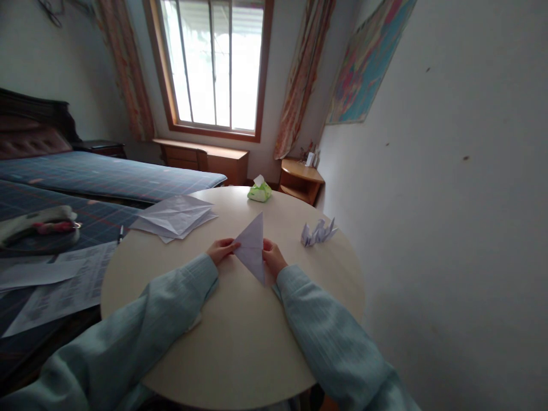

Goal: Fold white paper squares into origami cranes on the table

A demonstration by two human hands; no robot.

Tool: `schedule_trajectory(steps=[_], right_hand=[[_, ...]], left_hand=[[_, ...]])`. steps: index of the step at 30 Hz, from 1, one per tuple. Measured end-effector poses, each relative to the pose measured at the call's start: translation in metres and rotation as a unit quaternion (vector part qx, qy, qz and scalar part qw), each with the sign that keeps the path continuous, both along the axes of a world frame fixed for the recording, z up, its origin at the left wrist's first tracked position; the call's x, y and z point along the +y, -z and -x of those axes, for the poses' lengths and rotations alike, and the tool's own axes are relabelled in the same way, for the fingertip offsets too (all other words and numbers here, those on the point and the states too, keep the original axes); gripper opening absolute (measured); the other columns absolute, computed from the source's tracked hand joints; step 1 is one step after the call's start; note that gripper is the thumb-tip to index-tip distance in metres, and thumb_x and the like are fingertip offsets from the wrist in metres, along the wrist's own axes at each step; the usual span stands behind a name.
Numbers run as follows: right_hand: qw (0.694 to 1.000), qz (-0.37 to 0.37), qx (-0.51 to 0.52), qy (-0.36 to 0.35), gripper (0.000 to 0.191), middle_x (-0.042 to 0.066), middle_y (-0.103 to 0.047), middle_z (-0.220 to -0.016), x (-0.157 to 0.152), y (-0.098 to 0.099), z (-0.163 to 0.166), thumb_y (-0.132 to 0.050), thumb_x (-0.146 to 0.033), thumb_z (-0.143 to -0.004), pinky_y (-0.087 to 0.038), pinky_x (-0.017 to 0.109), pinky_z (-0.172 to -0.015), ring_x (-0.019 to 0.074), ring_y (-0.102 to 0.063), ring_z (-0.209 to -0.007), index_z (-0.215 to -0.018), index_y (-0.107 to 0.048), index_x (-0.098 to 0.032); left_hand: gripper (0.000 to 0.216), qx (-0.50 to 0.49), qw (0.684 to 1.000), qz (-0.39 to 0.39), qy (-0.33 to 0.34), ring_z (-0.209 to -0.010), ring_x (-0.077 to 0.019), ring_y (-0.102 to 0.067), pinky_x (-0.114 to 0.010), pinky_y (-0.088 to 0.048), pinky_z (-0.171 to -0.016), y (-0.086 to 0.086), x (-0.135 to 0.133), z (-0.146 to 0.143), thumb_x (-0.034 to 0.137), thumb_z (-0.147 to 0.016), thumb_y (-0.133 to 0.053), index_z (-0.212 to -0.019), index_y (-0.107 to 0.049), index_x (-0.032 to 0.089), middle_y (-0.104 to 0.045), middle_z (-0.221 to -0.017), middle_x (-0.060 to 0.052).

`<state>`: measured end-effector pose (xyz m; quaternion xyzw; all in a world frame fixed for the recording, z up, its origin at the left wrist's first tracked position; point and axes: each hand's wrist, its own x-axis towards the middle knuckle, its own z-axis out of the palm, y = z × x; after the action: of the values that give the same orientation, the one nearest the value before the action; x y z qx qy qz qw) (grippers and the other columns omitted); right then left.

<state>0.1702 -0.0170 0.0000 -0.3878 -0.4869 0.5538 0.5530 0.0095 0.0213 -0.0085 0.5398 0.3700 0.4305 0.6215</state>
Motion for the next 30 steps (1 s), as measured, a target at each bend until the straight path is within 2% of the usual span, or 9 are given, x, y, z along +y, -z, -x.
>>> schedule_trajectory(steps=[3,6,10,14,19,23,26,30], right_hand=[[0.998,-0.035,-0.061,0.002,0.024,-0.002,-0.064,-0.066,0.001,0.003,0.0,-0.063,-0.019,-0.051,-0.044,0.03,-0.065,0.0174,-0.057,-0.072,-0.074,-0.061,-0.019],[0.989,-0.072,-0.129,0.014,0.017,-0.002,-0.063,-0.065,0.002,0.004,-0.002,-0.059,-0.017,-0.053,-0.043,0.03,-0.065,0.0166,-0.055,-0.068,-0.07,-0.062,-0.018],[0.975,-0.105,-0.191,0.044,0.013,-0.002,-0.062,-0.064,0.0,0.005,-0.003,-0.055,-0.017,-0.057,-0.042,0.026,-0.06,0.0141,-0.052,-0.061,-0.068,-0.062,-0.018],[0.953,-0.137,-0.239,0.125,0.01,-0.002,-0.059,-0.061,-0.002,0.006,-0.002,-0.052,-0.02,-0.06,-0.038,0.021,-0.052,0.012,-0.048,-0.057,-0.068,-0.059,-0.018],[0.911,-0.16,-0.329,0.192,0.015,-0.001,-0.058,-0.061,-0.004,0.001,-0.003,-0.047,-0.022,-0.064,-0.037,0.02,-0.051,0.0105,-0.047,-0.053,-0.074,-0.056,-0.015],[0.879,-0.16,-0.398,0.208,0.018,0.0,-0.058,-0.061,-0.008,-0.006,-0.003,-0.046,-0.025,-0.067,-0.036,0.019,-0.048,0.0107,-0.048,-0.051,-0.079,-0.055,-0.015],[0.849,-0.173,-0.45,0.216,0.021,0.001,-0.06,-0.061,-0.012,-0.01,-0.001,-0.046,-0.03,-0.069,-0.036,0.019,-0.048,0.0111,-0.05,-0.05,-0.082,-0.055,-0.016],[0.801,-0.2,-0.519,0.221,0.03,0.003,-0.062,-0.067,-0.016,-0.013,0.003,-0.042,-0.031,-0.073,-0.037,0.019,-0.051,0.0127,-0.055,-0.054,-0.097,-0.052,-0.016]], left_hand=[[0.041,0.035,0.998,-0.041,0.017,-0.061,-0.0124,-0.052,-0.025,-0.04,-0.059,0.002,-0.002,-0.002,0.047,-0.047,-0.065,-0.071,-0.06,0.013,-0.06,-0.065,-0.001],[0.036,0.109,0.983,-0.144,-0.026,-0.069,-0.0151,-0.053,-0.026,-0.041,-0.062,0.0,-0.005,-0.004,0.039,-0.054,-0.063,-0.082,-0.059,0.016,-0.061,-0.076,-0.004],[0.033,0.213,0.909,-0.346,-0.095,-0.085,-0.0174,-0.051,-0.03,-0.041,-0.074,-0.008,-0.016,-0.007,0.023,-0.062,-0.057,-0.095,-0.054,0.018,-0.056,-0.093,-0.007],[0.039,0.239,0.862,-0.438,-0.087,-0.103,-0.0183,-0.043,-0.034,-0.033,-0.091,-0.013,-0.032,-0.016,0.014,-0.069,-0.047,-0.109,-0.046,0.016,-0.048,-0.109,-0.01],[0.042,0.262,0.851,-0.449,-0.068,-0.117,-0.0202,-0.03,-0.037,-0.027,-0.098,-0.012,-0.046,-0.03,0.028,-0.079,-0.036,-0.118,-0.037,0.014,-0.035,-0.126,-0.013],[0.057,0.26,0.857,-0.441,-0.055,-0.122,-0.0226,-0.021,-0.04,-0.023,-0.1,-0.011,-0.051,-0.035,0.039,-0.076,-0.039,-0.123,-0.028,0.01,-0.026,-0.13,-0.016],[0.063,0.26,0.871,-0.414,-0.051,-0.122,-0.0229,-0.019,-0.039,-0.021,-0.101,-0.012,-0.054,-0.036,0.037,-0.074,-0.043,-0.125,-0.022,0.005,-0.023,-0.131,-0.018],[0.058,0.259,0.895,-0.355,-0.081,-0.12,-0.0207,-0.025,-0.036,-0.025,-0.1,-0.017,-0.058,-0.038,0.022,-0.072,-0.042,-0.125,-0.024,0.006,-0.028,-0.13,-0.015]])
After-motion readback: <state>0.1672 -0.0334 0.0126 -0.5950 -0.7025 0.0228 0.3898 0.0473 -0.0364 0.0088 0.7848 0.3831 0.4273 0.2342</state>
